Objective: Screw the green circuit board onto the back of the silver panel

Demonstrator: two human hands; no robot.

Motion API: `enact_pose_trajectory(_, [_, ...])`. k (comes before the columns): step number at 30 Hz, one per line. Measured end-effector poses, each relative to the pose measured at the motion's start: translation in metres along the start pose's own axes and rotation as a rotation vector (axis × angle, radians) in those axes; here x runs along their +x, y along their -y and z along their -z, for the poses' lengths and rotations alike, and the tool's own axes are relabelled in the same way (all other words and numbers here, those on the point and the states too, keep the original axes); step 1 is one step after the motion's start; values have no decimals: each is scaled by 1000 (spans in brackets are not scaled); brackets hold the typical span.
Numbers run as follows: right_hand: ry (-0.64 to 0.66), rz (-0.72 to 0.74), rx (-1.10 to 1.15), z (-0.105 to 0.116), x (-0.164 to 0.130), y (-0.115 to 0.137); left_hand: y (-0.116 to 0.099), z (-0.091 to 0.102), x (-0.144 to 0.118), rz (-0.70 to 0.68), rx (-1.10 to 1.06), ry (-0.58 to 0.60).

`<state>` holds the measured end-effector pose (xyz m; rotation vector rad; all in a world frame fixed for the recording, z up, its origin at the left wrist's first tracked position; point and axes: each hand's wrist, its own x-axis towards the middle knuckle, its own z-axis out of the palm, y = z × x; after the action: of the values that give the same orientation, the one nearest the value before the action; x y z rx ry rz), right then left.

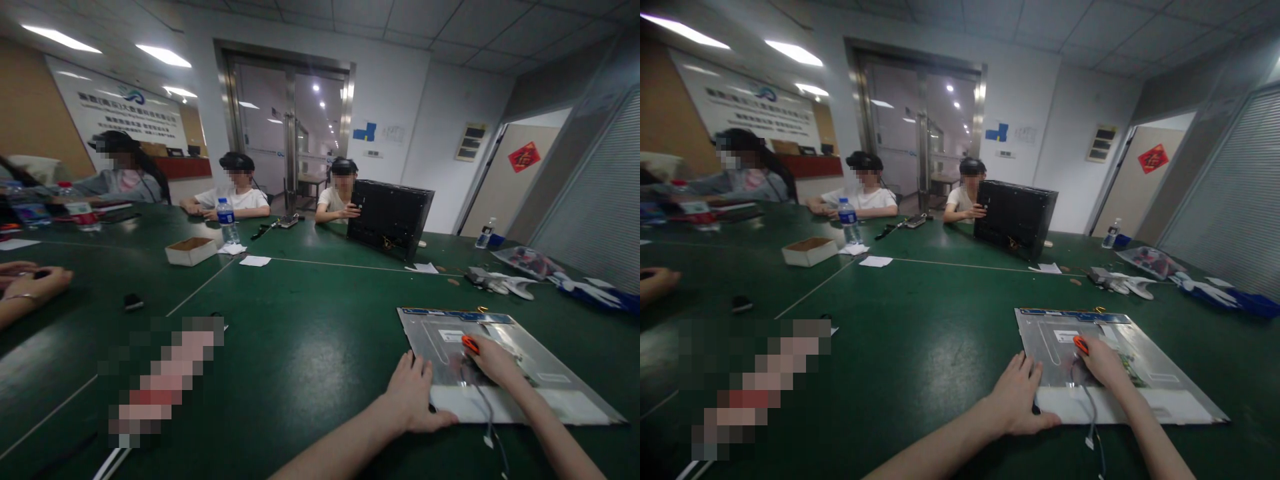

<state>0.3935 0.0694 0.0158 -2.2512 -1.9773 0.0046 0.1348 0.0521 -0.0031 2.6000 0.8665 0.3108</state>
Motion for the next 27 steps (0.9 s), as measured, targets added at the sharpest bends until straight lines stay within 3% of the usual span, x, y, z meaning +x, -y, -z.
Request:
enact_pose_trajectory(4, [0,25,17,6,-9,-10,-6,-6,12,-14,1,-1])
enact_pose_trajectory(10, [25,1,146,3,-37,-63,-14,-11,26,-20,-19,7])
enact_pose_trajectory(13, [-58,-19,201,-4,-48,-77,-17,-9,28,0,-39,21])
enact_pose_trajectory(19, [-89,4,266,-12,-50,-85,-17,-10,28,-9,-43,13])
enact_pose_trajectory(27, [-13,110,278,-10,-37,-82,-15,-13,29,-14,-40,1])
